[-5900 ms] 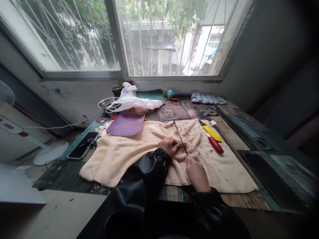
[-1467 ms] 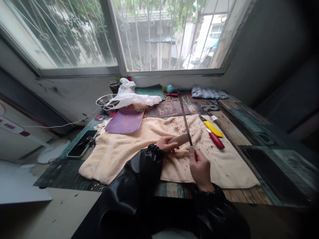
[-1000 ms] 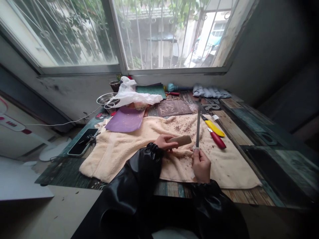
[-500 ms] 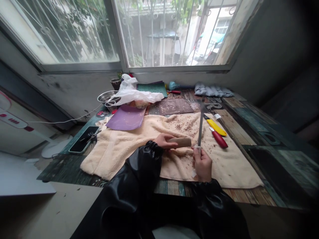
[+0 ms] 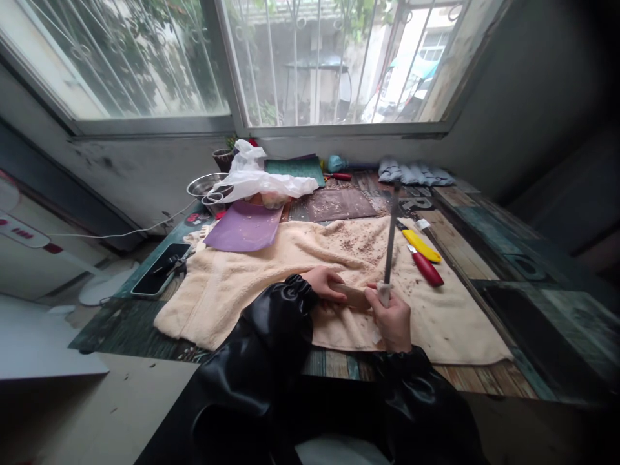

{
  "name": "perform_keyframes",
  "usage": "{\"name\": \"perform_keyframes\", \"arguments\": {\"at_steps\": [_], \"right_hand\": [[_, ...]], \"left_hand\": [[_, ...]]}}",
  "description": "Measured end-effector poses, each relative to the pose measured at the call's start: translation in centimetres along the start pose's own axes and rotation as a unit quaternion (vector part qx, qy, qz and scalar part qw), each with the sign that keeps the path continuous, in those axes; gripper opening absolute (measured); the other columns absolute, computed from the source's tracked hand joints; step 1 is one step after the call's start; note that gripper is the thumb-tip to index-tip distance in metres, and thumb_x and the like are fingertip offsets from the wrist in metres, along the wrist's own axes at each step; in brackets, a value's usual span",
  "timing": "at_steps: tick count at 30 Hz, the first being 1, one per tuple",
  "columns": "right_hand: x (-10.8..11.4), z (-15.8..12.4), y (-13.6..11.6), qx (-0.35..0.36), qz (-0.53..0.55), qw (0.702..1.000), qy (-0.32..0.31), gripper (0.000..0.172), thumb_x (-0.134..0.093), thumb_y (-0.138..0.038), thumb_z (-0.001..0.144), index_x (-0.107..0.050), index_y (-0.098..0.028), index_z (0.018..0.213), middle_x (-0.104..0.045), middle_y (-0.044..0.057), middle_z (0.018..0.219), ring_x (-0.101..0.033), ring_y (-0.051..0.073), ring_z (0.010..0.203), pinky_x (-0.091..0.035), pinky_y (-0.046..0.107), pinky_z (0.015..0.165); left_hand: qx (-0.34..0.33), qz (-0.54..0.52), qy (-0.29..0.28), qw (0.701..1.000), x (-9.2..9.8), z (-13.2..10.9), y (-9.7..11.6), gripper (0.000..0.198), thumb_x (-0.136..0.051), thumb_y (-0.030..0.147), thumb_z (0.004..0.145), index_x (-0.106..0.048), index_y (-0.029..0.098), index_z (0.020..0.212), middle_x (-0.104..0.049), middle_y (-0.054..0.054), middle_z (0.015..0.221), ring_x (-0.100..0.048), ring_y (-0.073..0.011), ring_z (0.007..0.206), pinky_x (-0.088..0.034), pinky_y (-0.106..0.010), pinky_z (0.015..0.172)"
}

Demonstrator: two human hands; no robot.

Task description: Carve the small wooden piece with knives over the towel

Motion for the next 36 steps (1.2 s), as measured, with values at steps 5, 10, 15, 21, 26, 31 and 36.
{"name": "perform_keyframes", "arguments": {"at_steps": [5,10,15,21,26,31,36], "right_hand": [[-0.4,0.3,0.8,-0.026,0.011,1.0,-0.013,0.037,-0.058,-0.044,0.062,-0.062,-0.01,0.077,-0.062,0.005,0.067,-0.057,0.016,0.064,-0.044,0.027,0.062],[-0.4,0.2,0.9,-0.027,0.024,0.999,-0.011,0.037,-0.059,-0.044,0.062,-0.061,-0.01,0.076,-0.062,0.005,0.066,-0.056,0.016,0.064,-0.043,0.026,0.06],[-0.2,0.1,0.9,-0.02,0.003,1.0,-0.003,0.036,-0.056,-0.045,0.065,-0.059,-0.011,0.073,-0.057,0.002,0.059,-0.051,0.013,0.057,-0.04,0.024,0.055],[0.1,0.0,0.5,-0.018,-0.018,1.0,0.006,0.032,-0.053,-0.046,0.068,-0.051,-0.014,0.062,-0.046,-0.002,0.05,-0.042,0.009,0.049,-0.034,0.02,0.047],[0.5,-0.1,1.2,-0.019,0.009,0.999,0.031,0.034,-0.05,-0.048,0.069,-0.048,-0.015,0.061,-0.041,-0.004,0.045,-0.038,0.008,0.045,-0.032,0.02,0.045],[1.1,0.1,2.4,-0.039,0.015,0.996,0.074,0.036,-0.048,-0.049,0.069,-0.053,-0.013,0.072,-0.038,-0.006,0.044,-0.035,0.007,0.042,-0.03,0.02,0.042],[0.9,0.3,2.0,-0.028,0.009,0.998,0.063,0.042,-0.051,-0.047,0.067,-0.054,-0.011,0.088,-0.042,-0.006,0.047,-0.038,0.008,0.044,-0.032,0.02,0.045]], "left_hand": [[-0.001,0.022,-0.066,0.998,-0.5,-0.1,0.3,0.024,-0.071,0.031,0.052,-0.066,0.012,0.067,-0.059,0.001,0.053,-0.052,-0.0083,0.042,-0.043,-0.017,0.041],[-0.004,0.033,-0.082,0.996,-0.8,-0.2,0.5,0.025,-0.07,0.031,0.054,-0.066,0.013,0.069,-0.058,0.002,0.052,-0.051,-0.0071,0.041,-0.042,-0.016,0.041],[-0.004,0.04,-0.081,0.996,-0.8,-0.3,0.6,0.025,-0.071,0.032,0.053,-0.066,0.012,0.069,-0.058,0.002,0.053,-0.052,-0.0068,0.042,-0.043,-0.016,0.042],[0.004,0.04,-0.097,0.994,-1.1,-0.5,0.6,0.031,-0.068,0.033,0.057,-0.064,0.009,0.076,-0.058,0.001,0.053,-0.052,-0.0069,0.043,-0.044,-0.016,0.044],[0.01,0.037,-0.103,0.994,-1.2,-0.5,0.3,0.034,-0.068,0.036,0.057,-0.063,0.009,0.078,-0.058,0.0,0.054,-0.051,-0.0062,0.041,-0.044,-0.016,0.043],[0.02,0.004,-0.114,0.993,-1.2,-0.4,0.0,0.042,-0.066,0.042,0.058,-0.061,0.011,0.086,-0.06,-0.002,0.062,-0.053,-0.0079,0.043,-0.046,-0.019,0.042],[-0.016,-0.036,-0.069,0.997,-0.4,-0.1,0.2,0.048,-0.062,0.044,0.061,-0.058,0.011,0.096,-0.061,-0.002,0.067,-0.055,-0.0098,0.05,-0.045,-0.019,0.044]]}}
Point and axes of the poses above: each hand's wrist, its own z-axis towards the middle knuckle, its own x-axis out of the back of the hand, y = z × x, the point moved 8 cm from there along z, towards the middle knuckle
